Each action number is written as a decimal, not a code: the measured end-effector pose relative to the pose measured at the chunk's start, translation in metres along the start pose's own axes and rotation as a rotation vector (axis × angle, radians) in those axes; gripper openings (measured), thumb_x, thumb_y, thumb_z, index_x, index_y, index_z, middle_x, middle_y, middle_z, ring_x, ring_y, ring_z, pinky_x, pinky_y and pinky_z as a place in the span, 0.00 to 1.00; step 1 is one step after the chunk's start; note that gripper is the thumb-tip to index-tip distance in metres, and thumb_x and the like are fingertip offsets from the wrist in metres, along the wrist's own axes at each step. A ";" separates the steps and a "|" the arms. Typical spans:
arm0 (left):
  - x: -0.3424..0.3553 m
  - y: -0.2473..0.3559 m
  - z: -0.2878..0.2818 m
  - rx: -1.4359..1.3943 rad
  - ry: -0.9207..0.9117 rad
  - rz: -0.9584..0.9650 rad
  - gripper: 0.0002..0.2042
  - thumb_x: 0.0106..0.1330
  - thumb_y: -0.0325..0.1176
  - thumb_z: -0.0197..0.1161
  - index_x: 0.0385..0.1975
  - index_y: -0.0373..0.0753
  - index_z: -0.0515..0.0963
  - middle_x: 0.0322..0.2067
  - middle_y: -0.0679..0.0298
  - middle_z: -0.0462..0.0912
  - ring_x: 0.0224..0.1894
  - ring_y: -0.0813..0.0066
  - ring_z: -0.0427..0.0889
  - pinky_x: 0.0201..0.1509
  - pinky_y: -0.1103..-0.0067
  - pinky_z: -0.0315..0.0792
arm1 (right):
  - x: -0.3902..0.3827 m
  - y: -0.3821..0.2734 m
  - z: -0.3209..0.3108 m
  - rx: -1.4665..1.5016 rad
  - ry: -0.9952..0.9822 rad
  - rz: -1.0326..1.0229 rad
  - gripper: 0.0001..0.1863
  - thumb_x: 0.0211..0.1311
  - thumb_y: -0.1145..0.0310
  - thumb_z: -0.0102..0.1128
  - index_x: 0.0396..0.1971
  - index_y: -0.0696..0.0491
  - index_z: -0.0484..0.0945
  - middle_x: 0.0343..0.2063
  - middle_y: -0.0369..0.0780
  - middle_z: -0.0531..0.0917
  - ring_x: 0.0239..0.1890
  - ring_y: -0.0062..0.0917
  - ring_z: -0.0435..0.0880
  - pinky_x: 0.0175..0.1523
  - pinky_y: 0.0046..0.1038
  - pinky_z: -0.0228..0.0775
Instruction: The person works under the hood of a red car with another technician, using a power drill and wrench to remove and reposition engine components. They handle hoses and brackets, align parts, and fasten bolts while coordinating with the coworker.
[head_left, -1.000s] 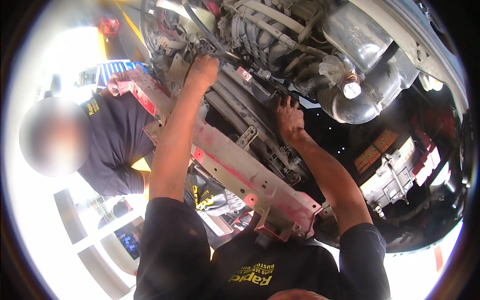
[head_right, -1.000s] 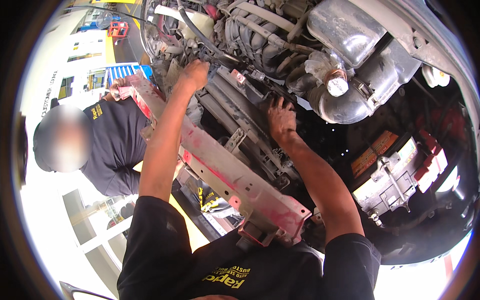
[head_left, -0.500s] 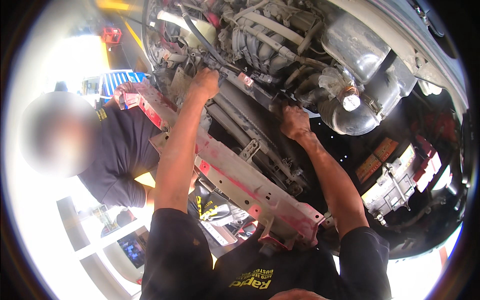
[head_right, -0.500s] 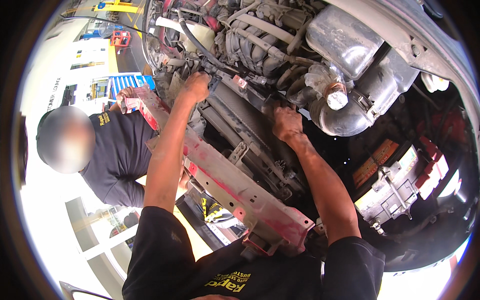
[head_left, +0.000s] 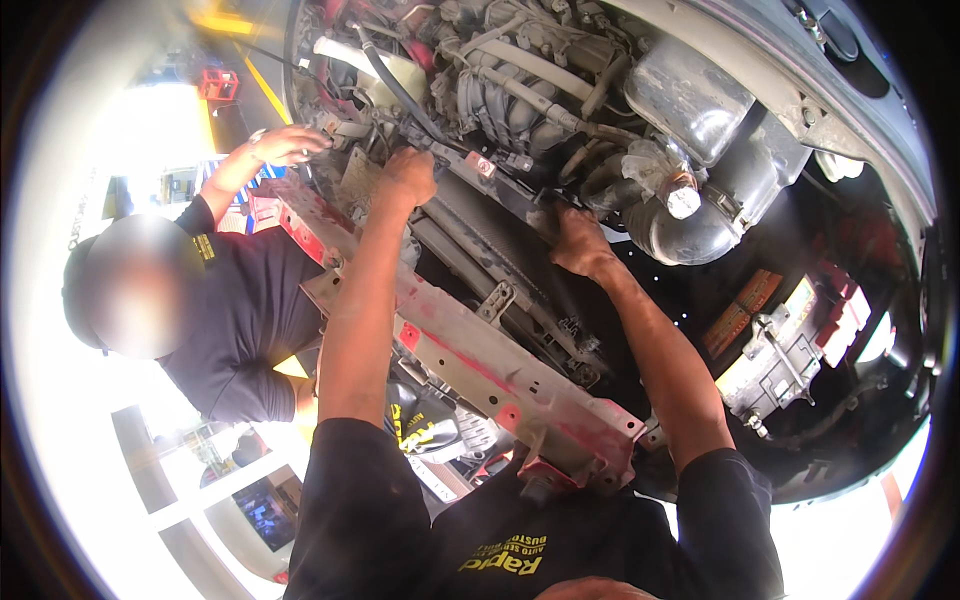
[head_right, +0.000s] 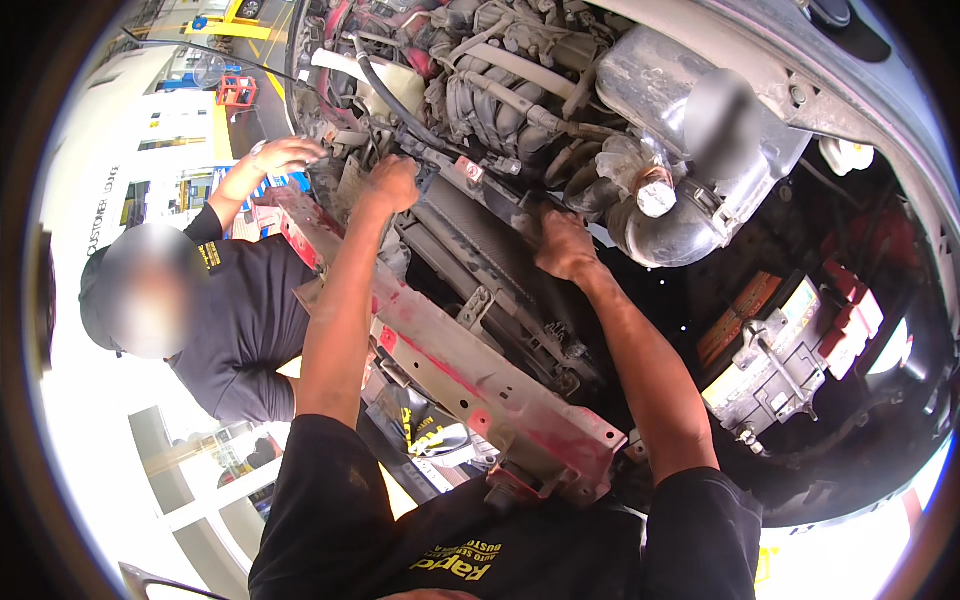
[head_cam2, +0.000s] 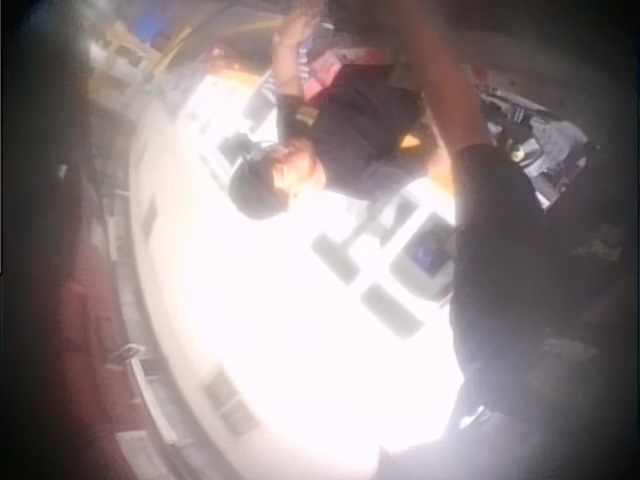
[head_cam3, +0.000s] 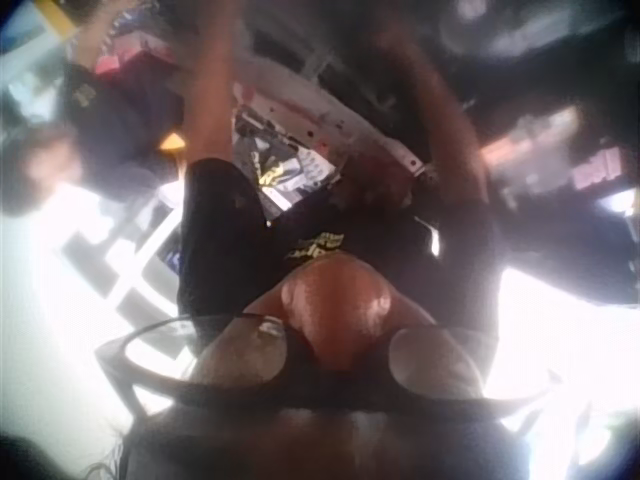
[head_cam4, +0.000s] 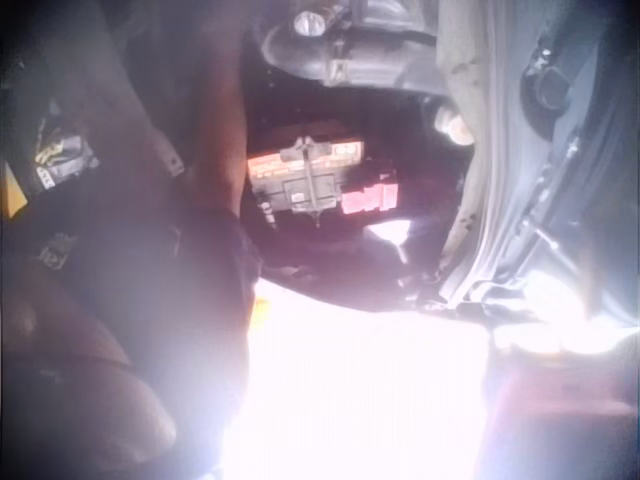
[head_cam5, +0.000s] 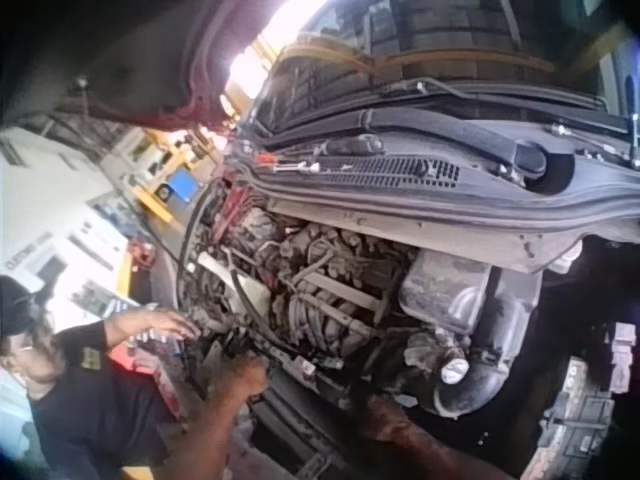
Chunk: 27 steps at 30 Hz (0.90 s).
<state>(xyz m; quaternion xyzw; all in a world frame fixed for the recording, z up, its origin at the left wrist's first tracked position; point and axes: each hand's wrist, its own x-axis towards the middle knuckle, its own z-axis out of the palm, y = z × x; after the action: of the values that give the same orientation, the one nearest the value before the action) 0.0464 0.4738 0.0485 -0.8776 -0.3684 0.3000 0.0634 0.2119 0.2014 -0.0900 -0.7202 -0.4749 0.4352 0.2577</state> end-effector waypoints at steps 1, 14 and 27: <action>-0.001 0.002 -0.002 -0.013 -0.013 -0.020 0.17 0.68 0.32 0.66 0.54 0.33 0.87 0.58 0.41 0.88 0.65 0.42 0.85 0.72 0.58 0.78 | 0.002 -0.001 0.000 -0.001 -0.005 -0.004 0.43 0.50 0.74 0.76 0.70 0.60 0.73 0.60 0.60 0.85 0.72 0.55 0.78 0.82 0.48 0.63; -0.001 0.009 0.001 0.021 -0.002 -0.039 0.15 0.71 0.31 0.66 0.54 0.37 0.89 0.60 0.46 0.88 0.66 0.45 0.86 0.72 0.61 0.79 | -0.003 -0.007 -0.019 0.087 -0.026 -0.040 0.39 0.51 0.76 0.74 0.67 0.64 0.74 0.59 0.62 0.85 0.70 0.56 0.80 0.77 0.47 0.71; 0.095 -0.037 -0.017 -0.404 0.050 -0.642 0.25 0.75 0.49 0.63 0.63 0.40 0.88 0.68 0.54 0.87 0.69 0.52 0.87 0.70 0.59 0.80 | -0.002 0.001 0.001 0.049 -0.016 -0.007 0.42 0.49 0.79 0.70 0.69 0.67 0.71 0.59 0.65 0.84 0.73 0.60 0.76 0.86 0.50 0.53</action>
<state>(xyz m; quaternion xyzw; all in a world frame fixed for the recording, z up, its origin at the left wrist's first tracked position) 0.0859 0.5676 0.0290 -0.7194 -0.6747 0.1645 -0.0109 0.2105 0.1993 -0.0903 -0.7083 -0.4687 0.4517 0.2732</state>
